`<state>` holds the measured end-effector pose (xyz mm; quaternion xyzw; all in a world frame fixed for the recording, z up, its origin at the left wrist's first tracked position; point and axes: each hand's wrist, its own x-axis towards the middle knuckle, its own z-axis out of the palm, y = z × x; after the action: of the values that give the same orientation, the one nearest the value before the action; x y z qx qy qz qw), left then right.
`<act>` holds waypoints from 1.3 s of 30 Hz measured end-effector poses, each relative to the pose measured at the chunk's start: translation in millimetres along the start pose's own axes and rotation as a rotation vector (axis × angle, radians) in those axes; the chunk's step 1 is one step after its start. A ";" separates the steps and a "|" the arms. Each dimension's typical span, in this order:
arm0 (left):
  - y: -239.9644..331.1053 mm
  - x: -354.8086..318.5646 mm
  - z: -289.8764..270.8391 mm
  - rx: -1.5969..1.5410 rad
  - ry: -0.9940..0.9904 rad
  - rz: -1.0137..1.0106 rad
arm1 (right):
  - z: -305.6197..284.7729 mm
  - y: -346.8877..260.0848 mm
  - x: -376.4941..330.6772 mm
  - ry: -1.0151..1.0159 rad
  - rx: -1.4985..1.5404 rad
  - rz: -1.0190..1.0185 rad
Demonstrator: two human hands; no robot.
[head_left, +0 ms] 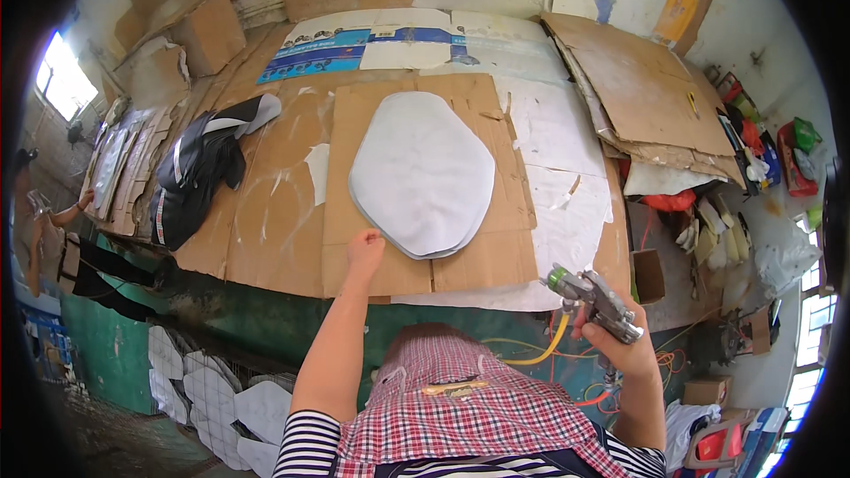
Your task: Sorting and cleaning white fabric pads using a handheld air gun and placing them on a storage rack.
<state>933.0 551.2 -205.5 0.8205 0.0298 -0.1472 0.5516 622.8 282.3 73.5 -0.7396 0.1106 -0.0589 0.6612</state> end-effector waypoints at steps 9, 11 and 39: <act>8.7 8.6 36.1 0.304 0.044 -0.072 | -2.6 3.7 0.5 0.024 0.002 -0.009; 9.5 9.5 33.2 0.378 0.089 -0.085 | -3.2 -8.9 -2.3 0.092 0.061 0.098; 46.0 -10.1 47.0 0.487 0.088 -0.178 | -6.4 -3.3 10.4 0.189 0.044 -0.028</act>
<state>923.3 491.5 -177.8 0.9287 0.0896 -0.1621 0.3211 631.7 274.0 76.9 -0.7177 0.1607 -0.1402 0.6629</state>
